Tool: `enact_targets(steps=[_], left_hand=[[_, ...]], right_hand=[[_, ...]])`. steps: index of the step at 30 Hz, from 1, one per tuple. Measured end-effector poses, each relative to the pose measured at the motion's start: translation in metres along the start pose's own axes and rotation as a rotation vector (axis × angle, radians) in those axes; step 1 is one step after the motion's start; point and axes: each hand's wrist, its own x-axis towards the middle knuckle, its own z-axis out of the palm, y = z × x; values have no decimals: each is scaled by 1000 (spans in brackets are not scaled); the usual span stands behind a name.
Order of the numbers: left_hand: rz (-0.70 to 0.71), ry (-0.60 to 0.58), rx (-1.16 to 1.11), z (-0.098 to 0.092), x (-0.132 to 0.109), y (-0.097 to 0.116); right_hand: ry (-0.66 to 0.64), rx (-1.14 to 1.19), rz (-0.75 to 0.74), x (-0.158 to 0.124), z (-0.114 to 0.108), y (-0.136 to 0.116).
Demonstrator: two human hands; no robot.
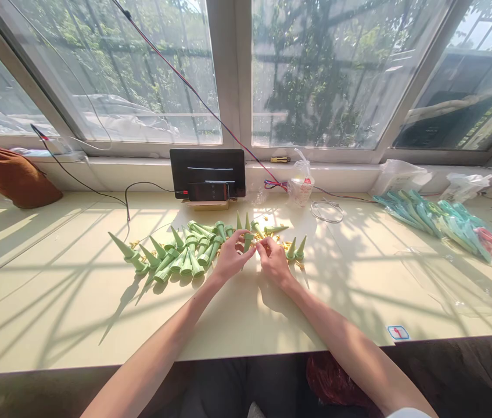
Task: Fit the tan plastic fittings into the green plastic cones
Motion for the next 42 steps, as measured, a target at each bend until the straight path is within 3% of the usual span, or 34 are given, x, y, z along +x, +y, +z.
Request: enact_targets(steps=[23, 42], left_hand=[[-37, -63, -51, -1, -1, 5], [-47, -12, -11, -2, 1, 5]], right_hand=[[32, -141, -29, 1, -1, -1], [-11, 51, 6, 0, 3, 0]])
